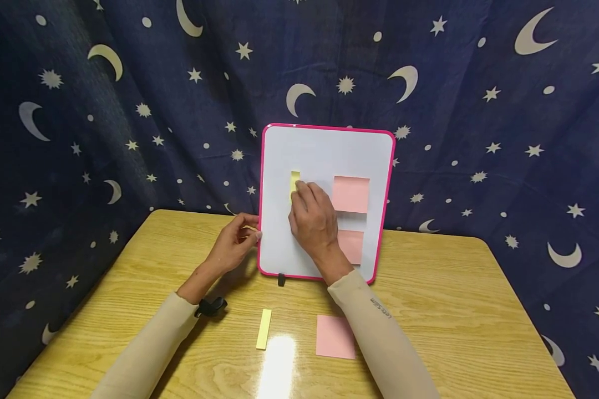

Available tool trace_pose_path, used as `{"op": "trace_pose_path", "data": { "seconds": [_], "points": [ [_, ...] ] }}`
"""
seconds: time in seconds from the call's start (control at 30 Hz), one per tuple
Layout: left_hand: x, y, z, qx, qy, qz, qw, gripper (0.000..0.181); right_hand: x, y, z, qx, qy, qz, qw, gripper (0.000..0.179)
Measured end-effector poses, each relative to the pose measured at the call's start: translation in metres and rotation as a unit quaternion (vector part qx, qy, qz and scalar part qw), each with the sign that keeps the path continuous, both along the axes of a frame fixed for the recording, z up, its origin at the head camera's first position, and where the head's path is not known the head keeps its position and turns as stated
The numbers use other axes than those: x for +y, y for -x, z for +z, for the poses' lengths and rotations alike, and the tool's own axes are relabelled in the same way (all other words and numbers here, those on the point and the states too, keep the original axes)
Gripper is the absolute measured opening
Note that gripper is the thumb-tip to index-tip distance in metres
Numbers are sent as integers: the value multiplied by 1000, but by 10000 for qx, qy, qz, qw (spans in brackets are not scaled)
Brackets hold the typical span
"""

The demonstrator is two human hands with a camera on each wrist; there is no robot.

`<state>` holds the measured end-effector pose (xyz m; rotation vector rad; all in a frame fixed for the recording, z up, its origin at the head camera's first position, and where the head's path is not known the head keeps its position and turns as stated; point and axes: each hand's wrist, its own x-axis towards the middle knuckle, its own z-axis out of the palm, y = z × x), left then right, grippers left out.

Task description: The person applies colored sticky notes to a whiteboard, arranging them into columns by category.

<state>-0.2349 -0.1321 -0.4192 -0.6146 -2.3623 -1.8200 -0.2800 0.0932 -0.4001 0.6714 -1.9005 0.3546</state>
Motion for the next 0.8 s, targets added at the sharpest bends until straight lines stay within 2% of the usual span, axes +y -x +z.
{"op": "trace_pose_path", "data": {
  "seconds": [0.23, 0.8],
  "points": [
    [-3, 18, -22, 165, 296, 172, 9993, 34, 3, -3, -3, -268, -159, -156, 9994, 26],
    [-11, 21, -20, 567, 781, 288, 9949, 32, 7, -8, -10, -326, -365, -169, 9987, 40]
  ]
}}
